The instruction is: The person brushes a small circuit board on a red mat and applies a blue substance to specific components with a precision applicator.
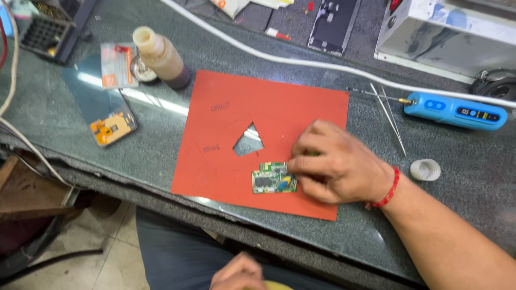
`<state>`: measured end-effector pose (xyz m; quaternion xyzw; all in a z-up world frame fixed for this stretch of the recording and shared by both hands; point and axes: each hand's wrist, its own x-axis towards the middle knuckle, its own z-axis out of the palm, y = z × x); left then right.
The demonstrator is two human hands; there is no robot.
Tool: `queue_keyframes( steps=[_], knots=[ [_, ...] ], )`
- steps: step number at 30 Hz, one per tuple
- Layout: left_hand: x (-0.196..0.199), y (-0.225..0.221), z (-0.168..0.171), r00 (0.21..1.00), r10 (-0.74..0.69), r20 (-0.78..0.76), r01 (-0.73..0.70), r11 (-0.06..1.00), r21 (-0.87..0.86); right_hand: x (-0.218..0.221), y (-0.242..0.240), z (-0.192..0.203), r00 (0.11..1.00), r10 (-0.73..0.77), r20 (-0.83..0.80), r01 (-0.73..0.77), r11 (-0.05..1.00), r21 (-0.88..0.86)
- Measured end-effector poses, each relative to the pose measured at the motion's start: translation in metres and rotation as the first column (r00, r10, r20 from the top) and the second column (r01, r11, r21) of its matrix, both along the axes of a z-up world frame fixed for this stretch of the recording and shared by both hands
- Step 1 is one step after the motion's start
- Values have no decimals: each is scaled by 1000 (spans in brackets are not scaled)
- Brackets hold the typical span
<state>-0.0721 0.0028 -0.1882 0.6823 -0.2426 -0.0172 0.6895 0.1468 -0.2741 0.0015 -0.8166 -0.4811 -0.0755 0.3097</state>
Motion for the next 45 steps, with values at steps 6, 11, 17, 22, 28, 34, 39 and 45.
queue_keyframes(
  steps=[6,11,17,22,28,34,39,45],
  knots=[
    [-8,35,11,981,192,-39,-179,959,221,-3,1,-1,998,-47,48,48,999,-24],
    [72,6,113,783,478,398,-538,842,48,0,1,0,997,-60,50,62,997,-40],
    [150,-17,178,798,176,576,-486,753,444,-13,9,1,991,-87,102,92,995,-44],
    [166,-27,179,814,63,577,-460,676,575,-18,13,1,994,-83,77,86,996,-37],
    [164,-24,174,818,63,572,-468,652,596,-14,14,4,997,-60,54,62,997,-46],
    [164,-23,173,822,52,567,-462,644,610,-7,13,2,971,-237,44,239,970,-45],
    [163,-24,173,815,57,576,-480,624,617,-15,15,-3,992,-115,41,117,992,-45],
    [161,-23,178,812,55,581,-474,644,600,-24,19,2,986,-155,67,159,986,-53]
  ],
)
